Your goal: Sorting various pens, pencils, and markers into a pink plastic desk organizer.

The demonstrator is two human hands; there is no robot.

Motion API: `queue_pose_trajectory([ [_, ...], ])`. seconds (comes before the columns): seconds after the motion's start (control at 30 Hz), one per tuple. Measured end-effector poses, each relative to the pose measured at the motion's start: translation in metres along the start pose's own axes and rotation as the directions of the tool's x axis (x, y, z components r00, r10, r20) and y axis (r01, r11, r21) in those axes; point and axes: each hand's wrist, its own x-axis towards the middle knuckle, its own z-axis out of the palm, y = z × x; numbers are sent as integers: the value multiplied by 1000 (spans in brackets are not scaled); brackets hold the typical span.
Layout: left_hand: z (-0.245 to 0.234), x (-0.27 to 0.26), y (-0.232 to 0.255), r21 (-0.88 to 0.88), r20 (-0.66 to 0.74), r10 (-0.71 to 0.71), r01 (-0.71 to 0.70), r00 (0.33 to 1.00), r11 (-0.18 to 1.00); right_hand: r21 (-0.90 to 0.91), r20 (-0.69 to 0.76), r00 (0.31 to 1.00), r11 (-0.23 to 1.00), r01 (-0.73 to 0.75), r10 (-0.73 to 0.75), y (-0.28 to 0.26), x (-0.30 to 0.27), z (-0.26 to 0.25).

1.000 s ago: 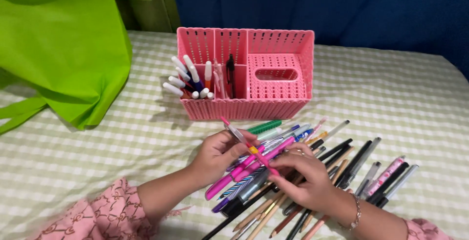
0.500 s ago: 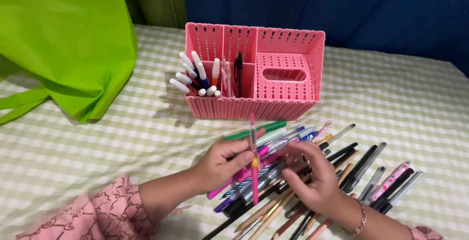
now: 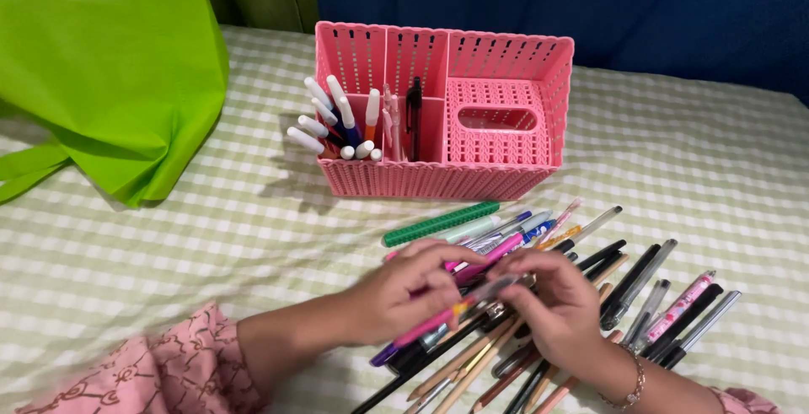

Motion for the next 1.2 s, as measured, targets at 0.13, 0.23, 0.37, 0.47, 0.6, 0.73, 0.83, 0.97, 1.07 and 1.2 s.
queue_pose_trajectory([
  [0.13,-11,1,-8,-76,-119,127,-136,985,988,34,-232,971,998,-51,57,-10,19,-5],
  [0.23,-8,0,-7,126,-267,308,-284,913,951,98,-408,906,992,-77,111,-8,26,-6],
  [0.37,-3,2,-9,111,-461,76,-27,884,993,114,-424,903,993,-30,76,-5,22,-8],
  [0.47,-2,3,-11,33,-506,-26,49,862,998,239,-355,930,971,-9,96,6,15,-16],
  [0.6,-2,0,-23,-8,-531,-34,35,847,999,473,-154,981,880,-36,122,1,11,-18],
  [0.73,0,-2,-29,-113,-525,-80,24,847,993,547,-45,984,828,-120,173,-14,12,-14],
  [0.83,0,-2,-29,-142,-520,-108,39,847,989,547,-28,972,817,-181,234,-11,12,-15],
  [0.97,-1,-3,-30,-118,-514,-81,24,854,993,538,-87,962,825,-174,259,-5,15,-16],
  [1.07,-2,-3,-26,-43,-513,-37,17,857,999,610,-83,949,769,-193,304,3,19,-21],
  [1.2,-4,-2,-16,93,-504,42,6,863,996,694,-45,942,689,-210,332,0,22,-22],
])
